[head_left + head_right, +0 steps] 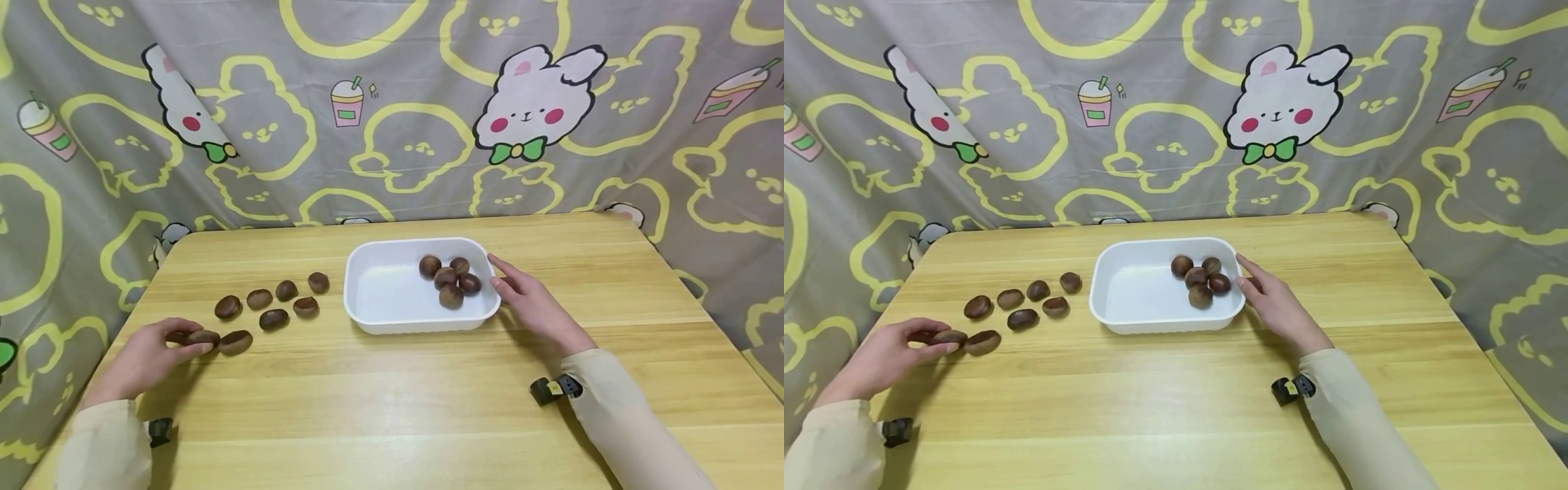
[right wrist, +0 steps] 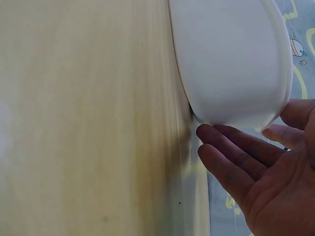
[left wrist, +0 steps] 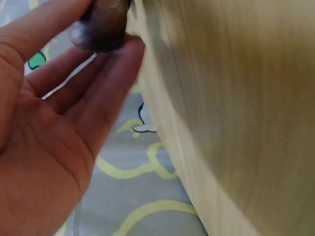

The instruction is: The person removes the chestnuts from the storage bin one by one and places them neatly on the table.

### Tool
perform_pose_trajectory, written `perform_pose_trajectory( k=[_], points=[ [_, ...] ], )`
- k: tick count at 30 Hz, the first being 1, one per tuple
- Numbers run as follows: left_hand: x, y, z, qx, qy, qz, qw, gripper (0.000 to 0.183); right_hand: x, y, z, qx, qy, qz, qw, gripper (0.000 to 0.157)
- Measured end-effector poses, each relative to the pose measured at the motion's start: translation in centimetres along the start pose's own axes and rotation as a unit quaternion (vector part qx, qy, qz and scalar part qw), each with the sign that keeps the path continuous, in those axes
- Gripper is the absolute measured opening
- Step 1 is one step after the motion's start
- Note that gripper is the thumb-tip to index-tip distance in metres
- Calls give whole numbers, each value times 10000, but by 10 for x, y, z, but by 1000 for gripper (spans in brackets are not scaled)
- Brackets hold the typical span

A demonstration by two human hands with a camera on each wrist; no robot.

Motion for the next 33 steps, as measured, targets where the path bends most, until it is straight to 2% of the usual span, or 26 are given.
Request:
perform_pose_trajectory(
  k=[22,33],
  points=[
    [-10,2,-2,-110,-196,-333,9992,55,0,0,2,-171,-69,-6,9998,55],
    [-10,3,-1,-243,-183,-288,9991,55,1,0,0,-159,2,0,9999,54]
  ],
)
Point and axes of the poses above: each hand's wrist, its own x-axis away from the middle knuckle, its own y-axis out of the palm, z = x × y, the point moved 1 cm from there along -x, towards the middle knuckle, and after that the axes turned 12 degrees about -z, right-handed, at the moved point
